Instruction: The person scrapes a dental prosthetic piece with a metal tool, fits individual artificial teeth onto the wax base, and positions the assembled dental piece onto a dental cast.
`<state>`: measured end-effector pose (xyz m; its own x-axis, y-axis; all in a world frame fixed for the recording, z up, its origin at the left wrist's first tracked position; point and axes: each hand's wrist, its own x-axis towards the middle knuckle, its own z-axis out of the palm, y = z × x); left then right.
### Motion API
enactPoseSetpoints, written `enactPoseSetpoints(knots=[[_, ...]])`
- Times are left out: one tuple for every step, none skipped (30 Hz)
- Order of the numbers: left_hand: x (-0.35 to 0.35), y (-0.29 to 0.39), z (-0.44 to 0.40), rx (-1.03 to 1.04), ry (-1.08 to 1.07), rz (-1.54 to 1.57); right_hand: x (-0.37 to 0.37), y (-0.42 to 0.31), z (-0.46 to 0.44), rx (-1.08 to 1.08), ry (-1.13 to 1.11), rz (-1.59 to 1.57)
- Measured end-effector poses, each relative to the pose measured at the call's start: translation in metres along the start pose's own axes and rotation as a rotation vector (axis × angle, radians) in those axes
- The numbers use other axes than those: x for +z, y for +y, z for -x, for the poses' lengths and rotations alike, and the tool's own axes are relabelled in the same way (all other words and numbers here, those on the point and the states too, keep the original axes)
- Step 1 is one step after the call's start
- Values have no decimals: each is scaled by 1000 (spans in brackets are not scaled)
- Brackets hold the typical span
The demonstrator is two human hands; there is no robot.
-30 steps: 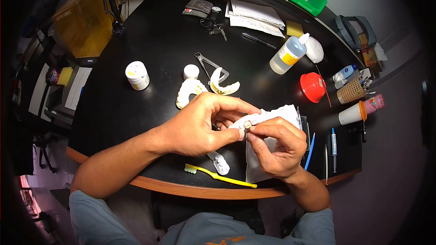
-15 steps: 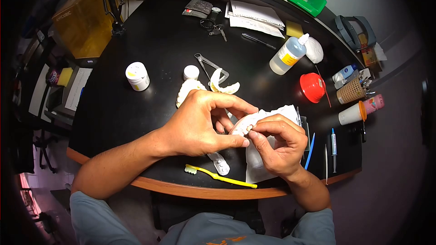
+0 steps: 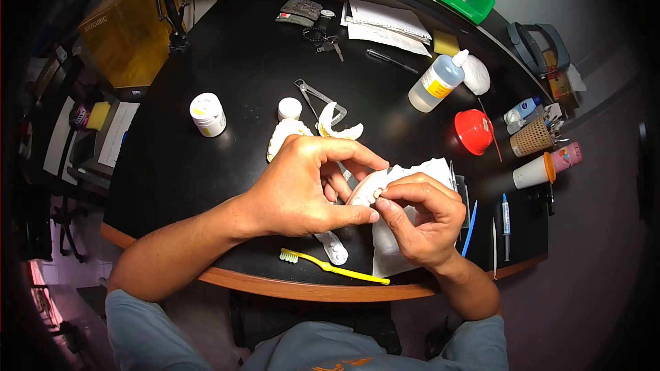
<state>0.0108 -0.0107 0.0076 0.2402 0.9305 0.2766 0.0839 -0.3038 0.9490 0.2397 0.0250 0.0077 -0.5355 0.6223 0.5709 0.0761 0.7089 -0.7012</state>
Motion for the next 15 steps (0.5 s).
enactPoseSetpoints(knots=[[0, 0, 0, 4, 10, -10, 0, 0, 1, 43, 0, -50], [1, 1, 0, 69, 34, -84, 1, 1, 1, 84, -1, -99], [1, 1, 0, 135, 60, -158, 1, 3, 2, 134, -7, -161], [2, 2, 0, 202, 86, -232, 1, 4, 4, 183, -14, -222], [4, 2, 0, 241, 99, -251, 1, 5, 4, 233, -22, -283], [6, 1, 0, 280, 113, -270, 2, 4, 5, 272, -19, -321], [6, 0, 0, 319, 127, -290, 3, 2, 5, 312, -17, -360], [6, 0, 0, 317, 126, -294, 4, 2, 5, 351, -15, -400], [6, -1, 0, 297, 121, -285, 4, 1, 5, 365, -15, -405], [5, -1, 0, 276, 116, -276, 4, -1, 4, 381, -15, -411], [5, -2, 1, 254, 109, -267, 4, -2, 5, 397, -14, -418], [5, -2, 2, 230, 102, -248, 3, -2, 5, 399, -19, -410], [5, -1, 1, 209, 95, -230, 2, -2, 5, 398, -23, -400], [5, -1, 1, 190, 89, -213, 1, -2, 5, 396, -28, -390], [5, -1, 1, 173, 83, -197, 1, -2, 5, 391, -27, -392]])
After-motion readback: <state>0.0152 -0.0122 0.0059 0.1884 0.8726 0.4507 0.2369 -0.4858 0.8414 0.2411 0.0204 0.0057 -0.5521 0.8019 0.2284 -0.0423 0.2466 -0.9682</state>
